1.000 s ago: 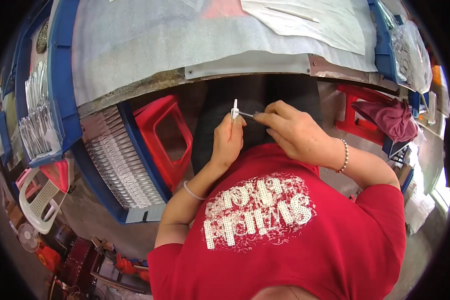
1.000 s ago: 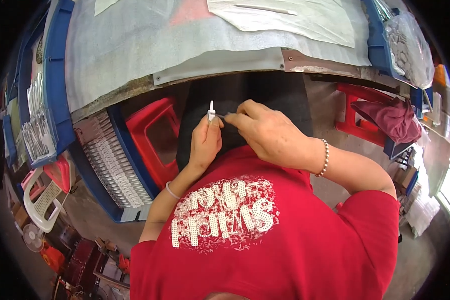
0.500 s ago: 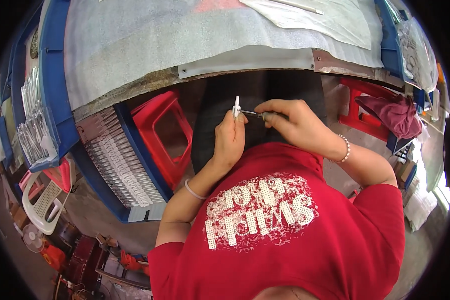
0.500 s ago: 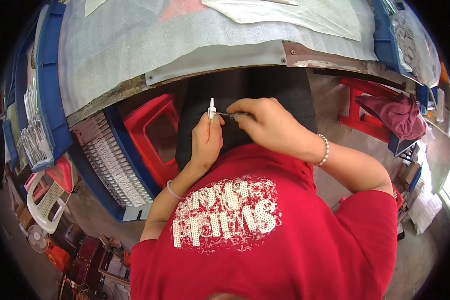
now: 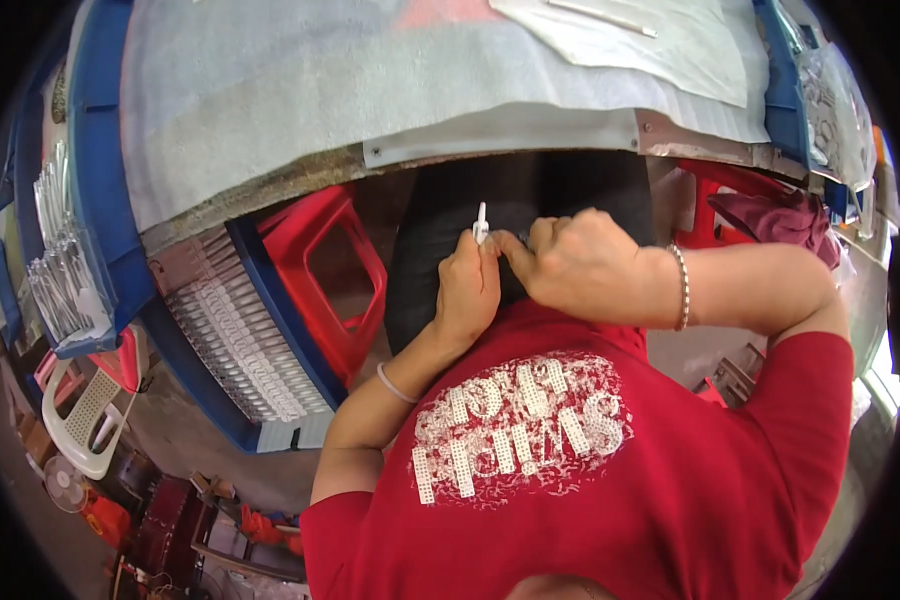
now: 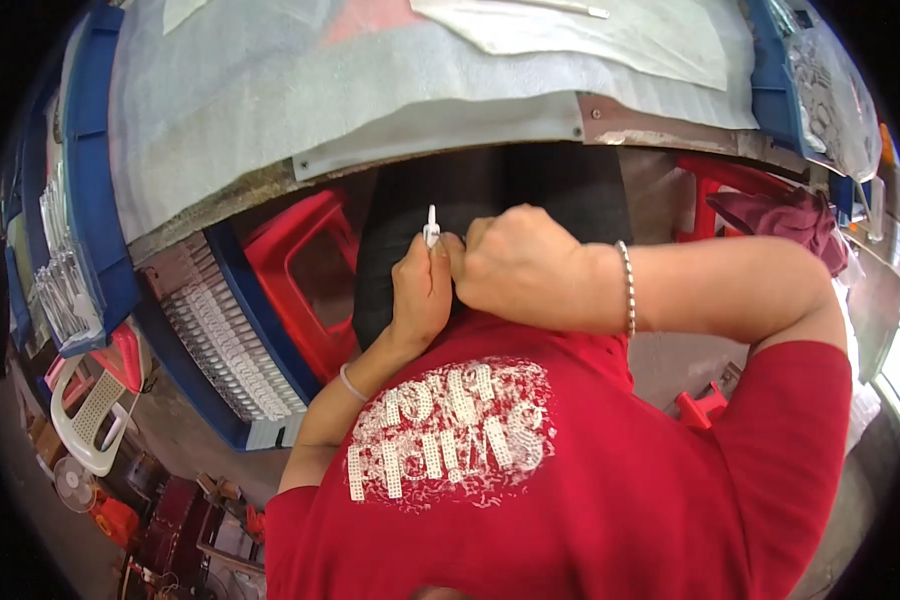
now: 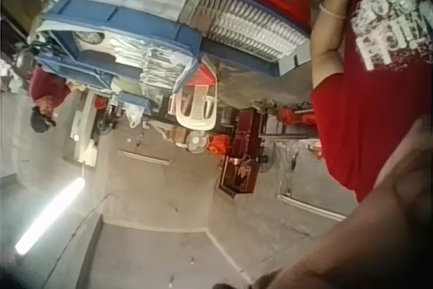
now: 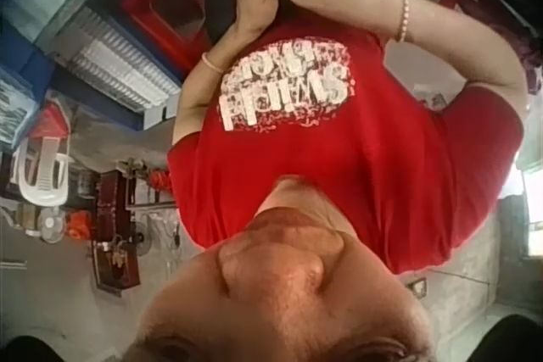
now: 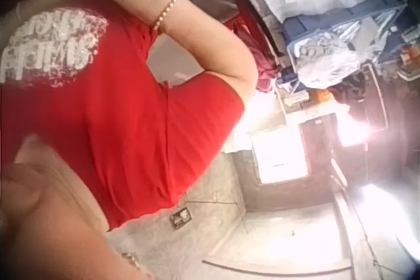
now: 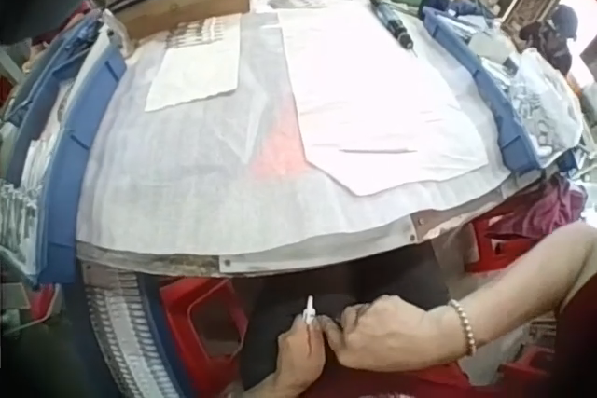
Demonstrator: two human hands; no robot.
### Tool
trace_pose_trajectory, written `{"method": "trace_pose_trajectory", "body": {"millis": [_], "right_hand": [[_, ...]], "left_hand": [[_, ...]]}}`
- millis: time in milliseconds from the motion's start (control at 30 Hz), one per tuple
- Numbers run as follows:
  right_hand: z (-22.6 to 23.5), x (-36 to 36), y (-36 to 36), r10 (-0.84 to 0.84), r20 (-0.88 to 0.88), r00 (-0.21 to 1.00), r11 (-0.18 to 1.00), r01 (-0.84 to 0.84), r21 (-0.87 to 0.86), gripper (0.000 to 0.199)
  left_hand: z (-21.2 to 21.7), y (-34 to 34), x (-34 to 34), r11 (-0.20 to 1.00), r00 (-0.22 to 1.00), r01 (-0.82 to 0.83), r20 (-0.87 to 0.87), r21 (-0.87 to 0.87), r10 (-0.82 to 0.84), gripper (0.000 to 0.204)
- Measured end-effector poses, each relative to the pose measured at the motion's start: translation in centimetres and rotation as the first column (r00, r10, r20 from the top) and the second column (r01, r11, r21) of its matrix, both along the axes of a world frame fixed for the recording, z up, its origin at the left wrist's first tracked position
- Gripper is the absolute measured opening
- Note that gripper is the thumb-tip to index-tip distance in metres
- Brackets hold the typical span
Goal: Assemble small plastic and metal components using a hand tool at a workbench.
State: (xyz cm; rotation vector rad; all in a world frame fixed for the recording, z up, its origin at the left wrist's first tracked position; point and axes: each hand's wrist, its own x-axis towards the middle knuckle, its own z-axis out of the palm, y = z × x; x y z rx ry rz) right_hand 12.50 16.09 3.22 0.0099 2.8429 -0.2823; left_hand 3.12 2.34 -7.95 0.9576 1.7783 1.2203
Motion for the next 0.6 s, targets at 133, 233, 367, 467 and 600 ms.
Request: {"method": "trace_pose_trajectory", "body": {"millis": [133, 233, 367, 467, 600], "right_hand": [[-0.2, -0.8, 1.1, -0.218, 0.188, 0.958, 0.916, 0.267, -0.300, 0.038], [-2.3, 0.4, 1.1, -0.529, 0.306, 0.791, 0.488, 0.579, -0.653, 0.035], [0.9, -1.2, 1.5, -0.282, 0.286, 0.916, 0.878, 0.367, -0.308, 0.039], [0.8, -0.8, -0.3, -0.076, 0.107, 0.991, 0.995, 0.082, -0.055, 0.046], [0.0, -1.2, 0.8, -0.045, 0.175, 0.983, 0.989, 0.068, -0.128, 0.047]], "left_hand": [[0.3, 0.0, -0.3, 0.999, 1.000, -0.015, 0.006, -0.038, 0.015, 0.011], [-0.3, 0.1, -0.4, 0.999, 0.998, 0.014, -0.062, -0.029, -0.016, 0.010], [-0.4, 0.0, -0.4, 0.998, 0.998, 0.058, -0.037, -0.029, -0.059, 0.010], [0.4, -0.1, -0.3, 1.000, 1.000, 0.019, -0.007, -0.025, -0.019, 0.011], [0.3, 0.1, -0.2, 1.000, 1.000, -0.004, 0.004, -0.028, 0.004, 0.011]]}}
